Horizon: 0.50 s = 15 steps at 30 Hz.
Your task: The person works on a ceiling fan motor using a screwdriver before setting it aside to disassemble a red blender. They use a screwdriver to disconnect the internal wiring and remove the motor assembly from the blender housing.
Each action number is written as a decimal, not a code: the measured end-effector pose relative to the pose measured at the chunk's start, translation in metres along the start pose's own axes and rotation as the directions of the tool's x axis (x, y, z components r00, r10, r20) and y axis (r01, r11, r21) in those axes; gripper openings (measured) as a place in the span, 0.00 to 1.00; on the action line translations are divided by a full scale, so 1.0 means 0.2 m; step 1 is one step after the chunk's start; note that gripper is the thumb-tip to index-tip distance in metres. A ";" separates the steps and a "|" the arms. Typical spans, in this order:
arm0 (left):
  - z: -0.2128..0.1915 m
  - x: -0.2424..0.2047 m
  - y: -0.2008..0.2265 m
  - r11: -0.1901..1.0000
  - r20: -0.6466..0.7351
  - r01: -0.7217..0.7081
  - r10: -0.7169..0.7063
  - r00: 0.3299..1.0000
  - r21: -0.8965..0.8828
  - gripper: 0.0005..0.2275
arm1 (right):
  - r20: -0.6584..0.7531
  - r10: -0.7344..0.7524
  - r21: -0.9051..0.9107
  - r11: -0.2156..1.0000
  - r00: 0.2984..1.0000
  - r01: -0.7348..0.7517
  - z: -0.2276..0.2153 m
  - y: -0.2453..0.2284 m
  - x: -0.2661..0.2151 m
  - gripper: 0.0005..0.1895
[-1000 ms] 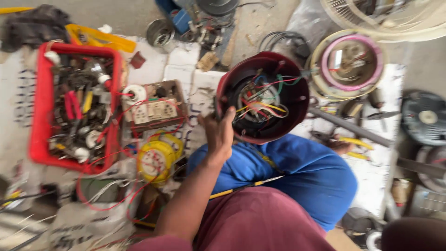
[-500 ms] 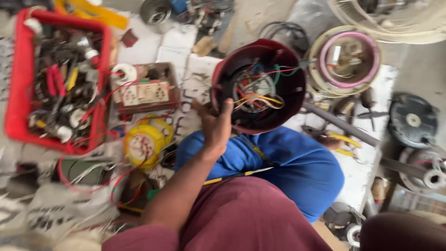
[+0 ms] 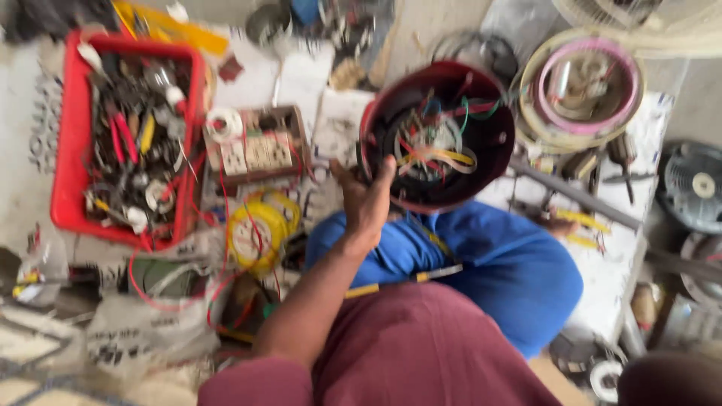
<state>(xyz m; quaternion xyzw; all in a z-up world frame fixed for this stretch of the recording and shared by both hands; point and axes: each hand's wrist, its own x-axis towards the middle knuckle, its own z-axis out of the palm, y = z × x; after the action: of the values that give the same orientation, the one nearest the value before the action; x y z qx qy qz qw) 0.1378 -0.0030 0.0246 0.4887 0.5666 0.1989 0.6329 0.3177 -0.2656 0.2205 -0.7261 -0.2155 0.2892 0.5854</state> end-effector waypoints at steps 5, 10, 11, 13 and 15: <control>-0.11 0.00 0.09 0.963 0.183 0.269 -0.259 0.948 -0.028 0.45 | -0.013 -0.018 -0.048 0.999 1.000 0.017 0.10 0.15 -0.01 0.12; -0.23 0.00 0.08 0.951 0.366 0.276 -0.210 0.907 -0.138 0.33 | 0.033 -0.031 -0.077 0.996 0.999 0.033 0.28 0.28 0.05 0.12; -0.25 0.01 0.07 0.953 0.356 0.269 -0.204 0.912 -0.143 0.33 | 0.040 -0.036 -0.080 0.996 0.999 0.039 0.32 0.32 0.10 0.12; -0.26 0.02 0.05 0.946 0.402 0.257 -0.160 0.902 -0.199 0.29 | 0.047 -0.035 -0.097 0.995 0.998 0.039 0.45 0.40 0.15 0.12; -0.27 0.03 -0.01 0.944 0.392 0.247 -0.147 0.908 -0.219 0.28 | 0.065 0.126 -0.116 0.986 0.990 -0.118 0.56 0.52 0.16 0.18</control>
<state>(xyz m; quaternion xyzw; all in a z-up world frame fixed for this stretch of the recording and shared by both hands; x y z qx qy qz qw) 0.0904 0.0222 0.0266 0.3684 0.4520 0.1113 0.8047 0.2633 -0.1877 0.0983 -0.7586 -0.2074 0.3380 0.5170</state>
